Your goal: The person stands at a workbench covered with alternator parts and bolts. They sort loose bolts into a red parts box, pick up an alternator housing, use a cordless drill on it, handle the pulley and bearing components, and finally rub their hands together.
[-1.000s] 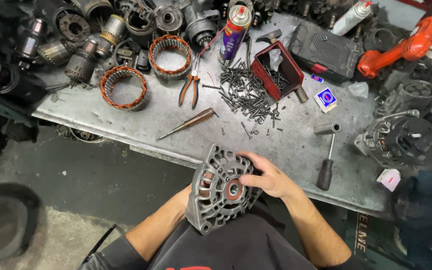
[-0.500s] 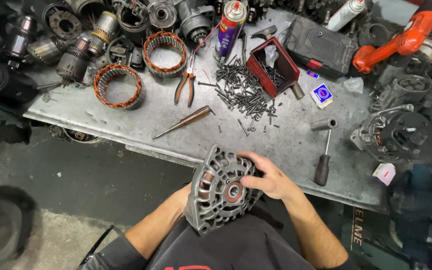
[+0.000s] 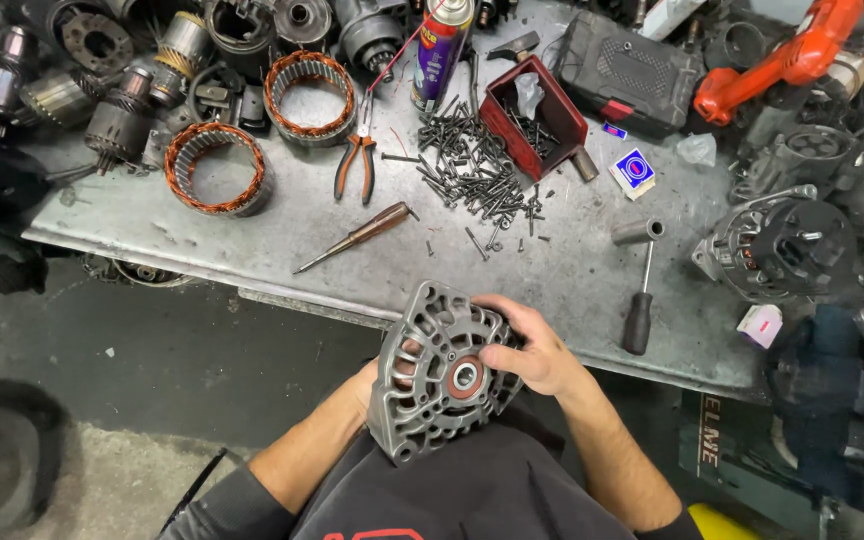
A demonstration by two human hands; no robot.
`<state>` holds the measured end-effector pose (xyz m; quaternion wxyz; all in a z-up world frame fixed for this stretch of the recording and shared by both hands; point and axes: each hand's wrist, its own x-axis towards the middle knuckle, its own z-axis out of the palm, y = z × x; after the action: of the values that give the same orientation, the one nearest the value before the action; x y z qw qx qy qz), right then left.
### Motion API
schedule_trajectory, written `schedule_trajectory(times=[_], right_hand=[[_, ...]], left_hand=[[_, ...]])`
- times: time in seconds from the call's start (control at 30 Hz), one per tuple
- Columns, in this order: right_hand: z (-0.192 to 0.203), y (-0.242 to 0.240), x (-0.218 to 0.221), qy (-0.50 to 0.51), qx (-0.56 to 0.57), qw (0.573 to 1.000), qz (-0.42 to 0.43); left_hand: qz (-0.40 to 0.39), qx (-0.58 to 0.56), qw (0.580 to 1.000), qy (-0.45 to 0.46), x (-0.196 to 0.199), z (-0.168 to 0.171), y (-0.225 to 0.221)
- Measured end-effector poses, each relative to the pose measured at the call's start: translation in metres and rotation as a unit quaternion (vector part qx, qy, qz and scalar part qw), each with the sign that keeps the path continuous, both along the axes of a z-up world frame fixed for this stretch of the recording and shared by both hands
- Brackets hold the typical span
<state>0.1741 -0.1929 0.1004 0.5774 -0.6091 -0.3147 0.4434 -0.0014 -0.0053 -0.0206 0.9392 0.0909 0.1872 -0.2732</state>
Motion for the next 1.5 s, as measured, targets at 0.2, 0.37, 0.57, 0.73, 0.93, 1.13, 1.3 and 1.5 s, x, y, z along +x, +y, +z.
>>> schedule_trajectory(times=[0.2, 0.37, 0.57, 0.73, 0.93, 1.13, 1.3, 1.5], right_hand=[[0.002, -0.001, -0.002, -0.005, 0.007, 1.0, -0.009], [0.009, 0.001, -0.001, -0.012, 0.005, 1.0, -0.013], [0.018, 0.004, 0.003, -0.03, -0.004, 1.0, -0.006], [0.012, -0.001, 0.006, -0.025, -0.006, 1.0, 0.003], [0.006, -0.006, 0.012, -0.011, -0.006, 1.0, 0.001], [0.008, -0.006, 0.012, -0.008, -0.01, 1.0, -0.003], [0.004, -0.011, 0.014, -0.014, 0.01, 1.0, -0.01], [0.009, -0.009, 0.013, -0.009, -0.017, 0.999, -0.031]], left_hand=[[-0.007, 0.008, 1.0, -0.007, 0.011, 0.002, 0.0], [-0.009, 0.014, 1.0, -0.012, 0.02, 0.004, -0.002], [-0.007, 0.02, 1.0, -0.017, 0.031, -0.001, -0.002], [-0.003, 0.023, 1.0, -0.012, 0.025, -0.061, 0.012], [-0.002, 0.03, 0.999, -0.01, 0.006, -0.129, 0.038], [-0.008, 0.036, 0.999, -0.012, 0.016, -0.13, 0.038], [-0.012, 0.042, 0.999, -0.013, 0.023, -0.129, 0.041], [-0.016, 0.048, 0.999, -0.016, 0.055, -0.022, 0.009]])
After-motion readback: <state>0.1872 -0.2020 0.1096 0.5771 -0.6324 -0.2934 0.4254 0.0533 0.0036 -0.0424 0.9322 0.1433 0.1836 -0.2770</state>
